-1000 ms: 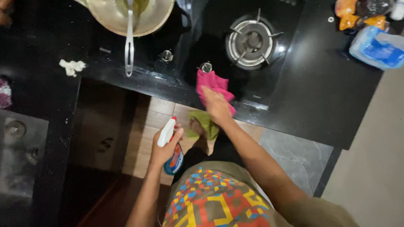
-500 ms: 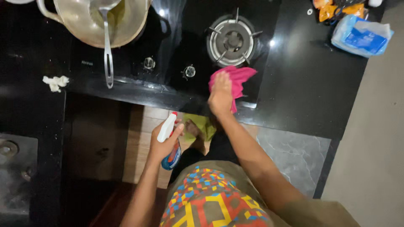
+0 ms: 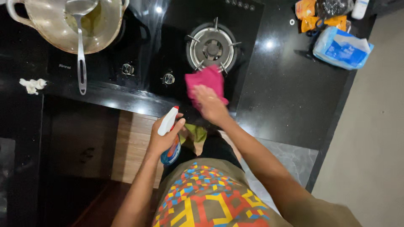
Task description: The person cleans a gas stove by wiping the surface with a cloth, spraying cleaner, and scrubbing the area. They remove the burner grate, wash it in the sink, and then place it back on the stove.
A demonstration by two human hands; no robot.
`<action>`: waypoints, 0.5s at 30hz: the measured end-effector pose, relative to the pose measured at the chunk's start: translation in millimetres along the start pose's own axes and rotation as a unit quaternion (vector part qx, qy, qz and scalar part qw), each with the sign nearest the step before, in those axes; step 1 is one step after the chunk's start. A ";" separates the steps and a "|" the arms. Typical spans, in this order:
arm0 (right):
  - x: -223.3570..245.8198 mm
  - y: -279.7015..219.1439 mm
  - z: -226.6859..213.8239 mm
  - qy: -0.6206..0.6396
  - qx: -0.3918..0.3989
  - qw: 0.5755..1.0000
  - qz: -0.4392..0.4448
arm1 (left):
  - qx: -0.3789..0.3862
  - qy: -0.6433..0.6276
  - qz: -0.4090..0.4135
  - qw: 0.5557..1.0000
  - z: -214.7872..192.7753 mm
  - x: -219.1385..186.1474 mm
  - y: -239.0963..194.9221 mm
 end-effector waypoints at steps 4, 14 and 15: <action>-88.0 -56.8 -48.6 -0.027 0.019 0.983 0.183 | -0.038 -0.069 -0.035 0.996 1.3 3.0 3.4; -159.7 -36.3 -85.3 -0.127 -0.037 0.985 0.110 | -0.094 -0.010 -0.030 0.995 19.3 -8.2 -5.7; -162.5 -44.1 -91.1 -0.120 -0.038 0.986 0.111 | -0.096 -0.029 -0.032 0.994 25.6 -11.6 -3.8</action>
Point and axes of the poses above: each hand's wrist, its own y-axis towards the middle knuckle, its own z-axis out of the palm, x = y × z, the point moved 10 cm from there along y, towards the middle knuckle, and after that the axes turned 1 degree about x, right-handed, at the moved point
